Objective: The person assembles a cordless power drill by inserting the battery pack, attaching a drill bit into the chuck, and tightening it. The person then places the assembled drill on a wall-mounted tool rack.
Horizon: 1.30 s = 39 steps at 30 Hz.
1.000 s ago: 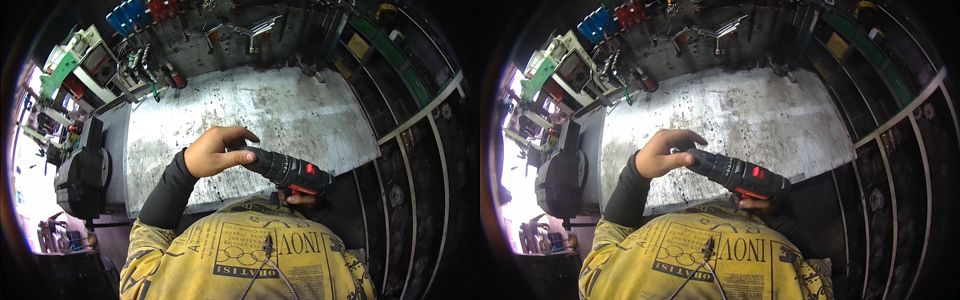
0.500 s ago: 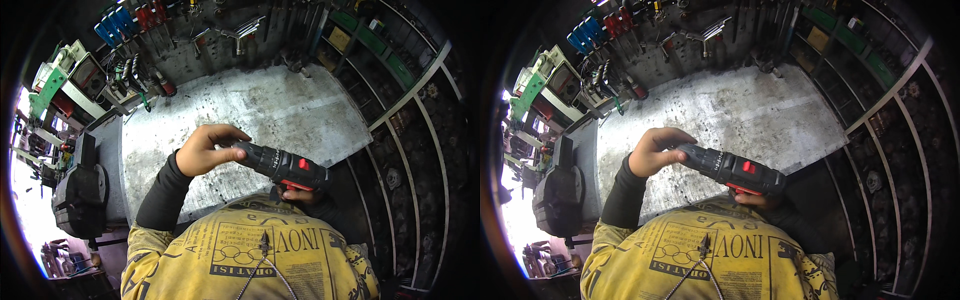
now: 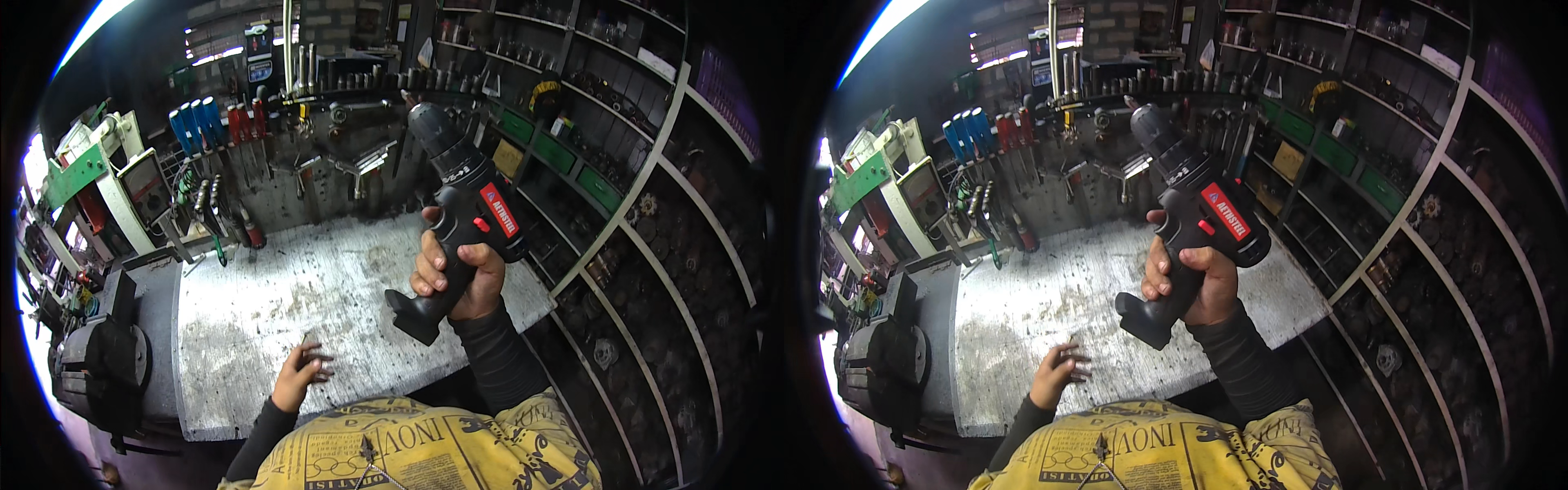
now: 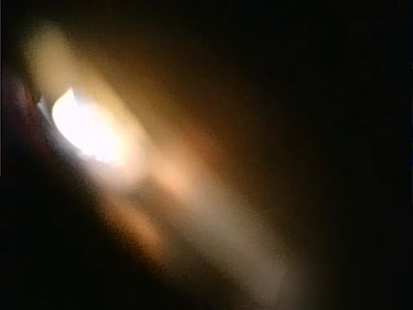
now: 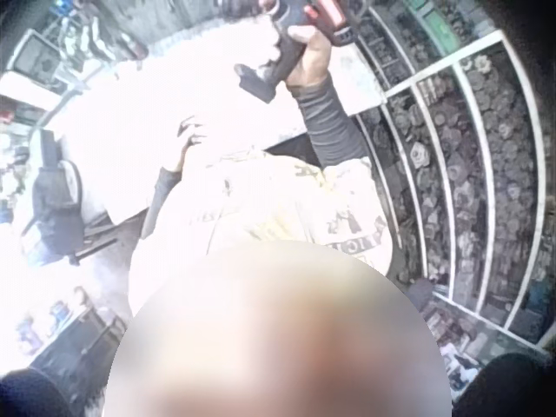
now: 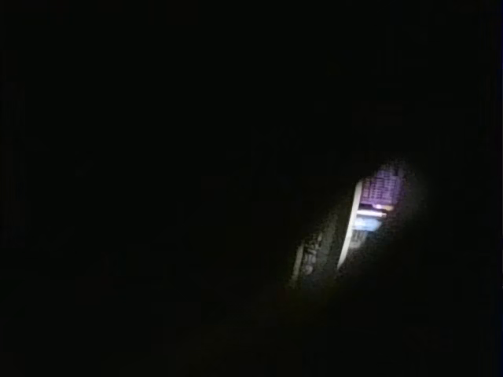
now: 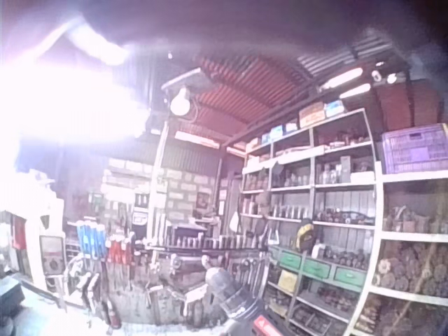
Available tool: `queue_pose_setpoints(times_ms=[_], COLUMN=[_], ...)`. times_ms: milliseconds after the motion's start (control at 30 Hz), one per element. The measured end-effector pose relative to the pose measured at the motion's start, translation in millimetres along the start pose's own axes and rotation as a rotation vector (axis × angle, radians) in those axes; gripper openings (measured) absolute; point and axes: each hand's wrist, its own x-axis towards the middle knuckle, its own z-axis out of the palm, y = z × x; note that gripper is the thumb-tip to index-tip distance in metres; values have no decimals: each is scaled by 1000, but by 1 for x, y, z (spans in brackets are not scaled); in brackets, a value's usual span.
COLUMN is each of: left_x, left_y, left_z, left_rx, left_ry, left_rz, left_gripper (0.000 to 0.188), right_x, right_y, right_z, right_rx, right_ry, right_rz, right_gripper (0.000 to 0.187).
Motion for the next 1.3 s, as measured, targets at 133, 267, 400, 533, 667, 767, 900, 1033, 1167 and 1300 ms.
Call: queue_pose_setpoints(times_ms=[133,267,400,533,667,767,900,1033,1167,1300], left_x=[-31,-50,-56,-53,-44,-37,-27,-22,-20,-19], left_y=[-18,-23,-20,-18,-19,-20,-21,-24,-26,-25], left_z=[-15,-20,-17,-12,-7,-3,4,7,6,5], left_rx=[-105,-119,-75,-54,-44,-83,-65,-44,-37,-21], left_ry=[111,185,169,143,105,50,-13,-50,-70,-86], left_rz=[-46,-15,6,22,-17,-37,-24,-64,-99,-97], left_gripper=[38,37,36,35,39,37,35,34,33,33], right_x=[23,36,46,47,45,43,32,13,1,-1], right_y=[-9,-6,0,8,7,0,-10,-17,-18,-17], right_z=[1,1,5,7,6,7,10,10,5,-3], right_rx=[75,94,183,444,526,561,702,775,819,847], right_ry=[-169,-250,-354,-504,-540,-556,-504,-347,-231,-289], right_rz=[16,4,-7,-39,-147,-210,-247,-253,-254,-232], right_gripper=[60,62,62,63,59,56,50,46,45,47])
